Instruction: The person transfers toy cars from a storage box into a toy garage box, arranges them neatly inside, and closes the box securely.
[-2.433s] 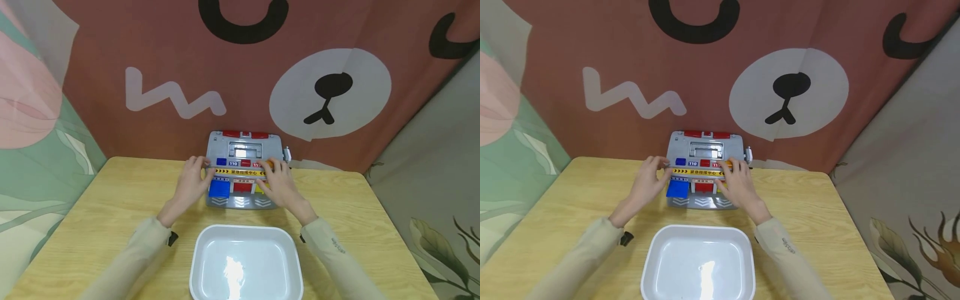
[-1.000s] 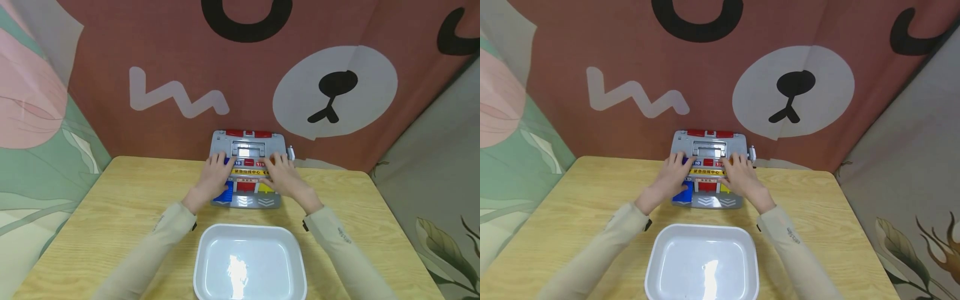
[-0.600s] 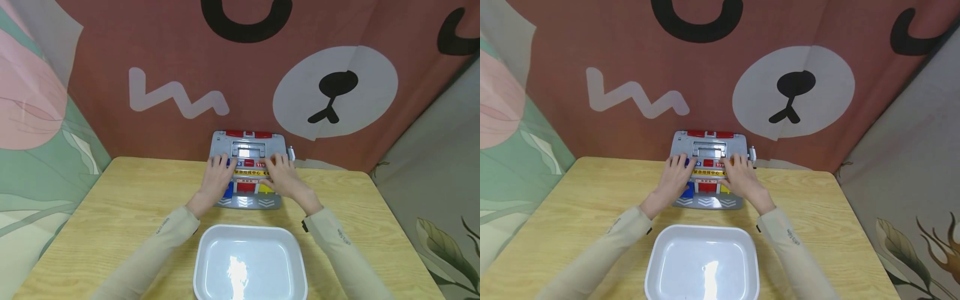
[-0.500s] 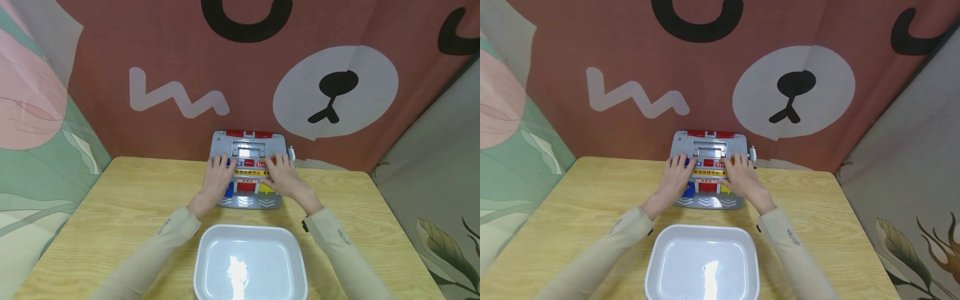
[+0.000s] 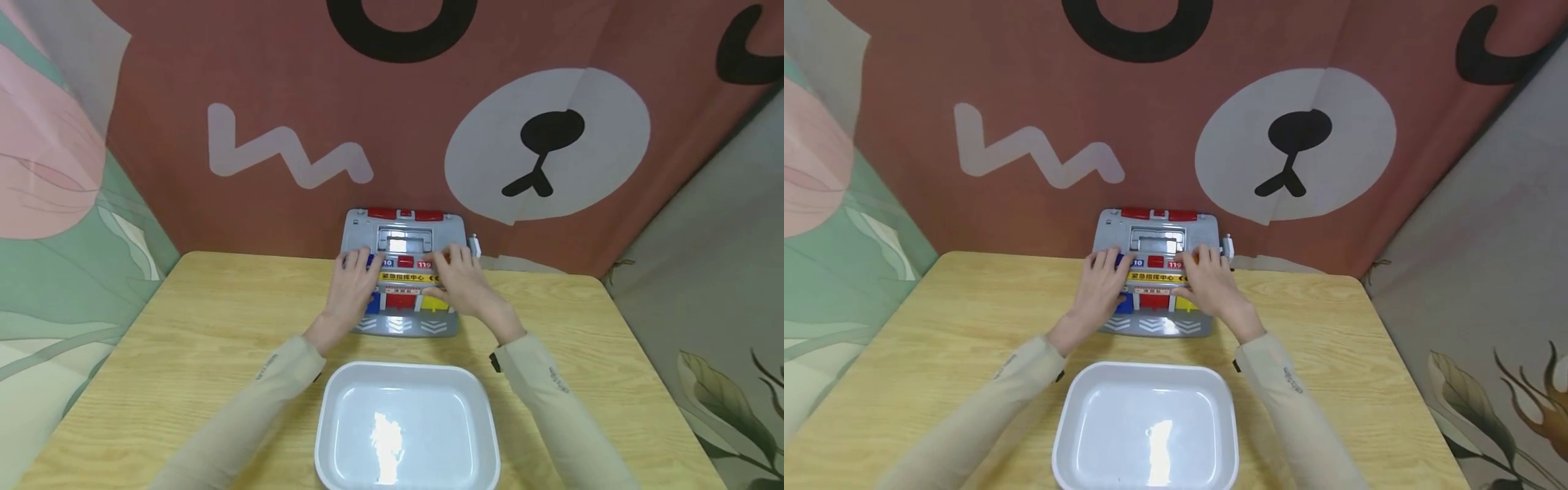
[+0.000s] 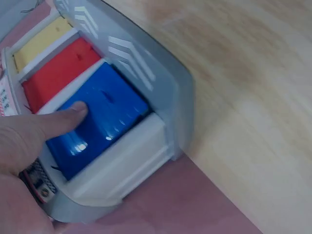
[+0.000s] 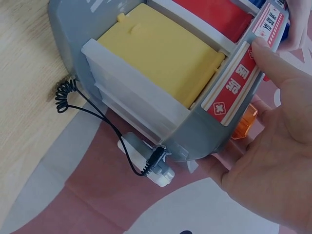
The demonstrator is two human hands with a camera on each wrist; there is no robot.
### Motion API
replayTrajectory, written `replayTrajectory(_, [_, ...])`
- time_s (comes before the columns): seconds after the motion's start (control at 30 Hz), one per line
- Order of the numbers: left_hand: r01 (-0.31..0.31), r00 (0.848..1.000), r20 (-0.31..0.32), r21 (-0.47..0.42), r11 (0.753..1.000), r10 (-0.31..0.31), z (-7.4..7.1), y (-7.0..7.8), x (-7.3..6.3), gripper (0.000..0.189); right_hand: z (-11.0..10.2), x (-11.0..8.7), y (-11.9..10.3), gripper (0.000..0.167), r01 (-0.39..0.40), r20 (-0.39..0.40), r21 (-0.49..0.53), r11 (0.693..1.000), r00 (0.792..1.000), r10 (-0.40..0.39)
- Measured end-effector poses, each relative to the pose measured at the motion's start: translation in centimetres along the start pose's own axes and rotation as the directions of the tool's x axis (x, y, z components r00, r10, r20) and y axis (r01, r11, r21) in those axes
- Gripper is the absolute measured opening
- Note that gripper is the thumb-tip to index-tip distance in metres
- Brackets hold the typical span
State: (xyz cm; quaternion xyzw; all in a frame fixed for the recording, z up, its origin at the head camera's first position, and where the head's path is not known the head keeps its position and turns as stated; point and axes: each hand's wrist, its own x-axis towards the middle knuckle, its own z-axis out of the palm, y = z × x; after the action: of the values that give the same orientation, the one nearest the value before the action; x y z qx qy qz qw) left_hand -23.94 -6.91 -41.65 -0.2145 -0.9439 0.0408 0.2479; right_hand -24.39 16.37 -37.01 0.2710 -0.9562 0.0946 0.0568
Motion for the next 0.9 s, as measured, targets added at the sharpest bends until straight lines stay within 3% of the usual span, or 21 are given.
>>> replayTrajectory(0.37, [-0.044,0.998,-0.049,-0.044,0.998,0.042,0.48,-0.92,-0.39,0.086,-0.09,0.3,-0.2,0.066,-0.023,0.013,0.023,0.999,1.0,0.023])
replayTrajectory(0.67, [-0.019,0.999,-0.046,-0.048,0.999,0.016,0.81,-0.49,-0.19,0.081,-0.36,-0.04,-0.17,0.066,-0.034,0.02,0.045,0.998,0.999,0.033])
replayTrajectory(0.9, [-0.023,0.996,-0.083,-0.006,1.0,0.022,1.03,-0.77,-0.14,0.076,-0.14,0.21,-0.22,0.066,-0.027,-0.004,0.041,0.999,1.0,0.027])
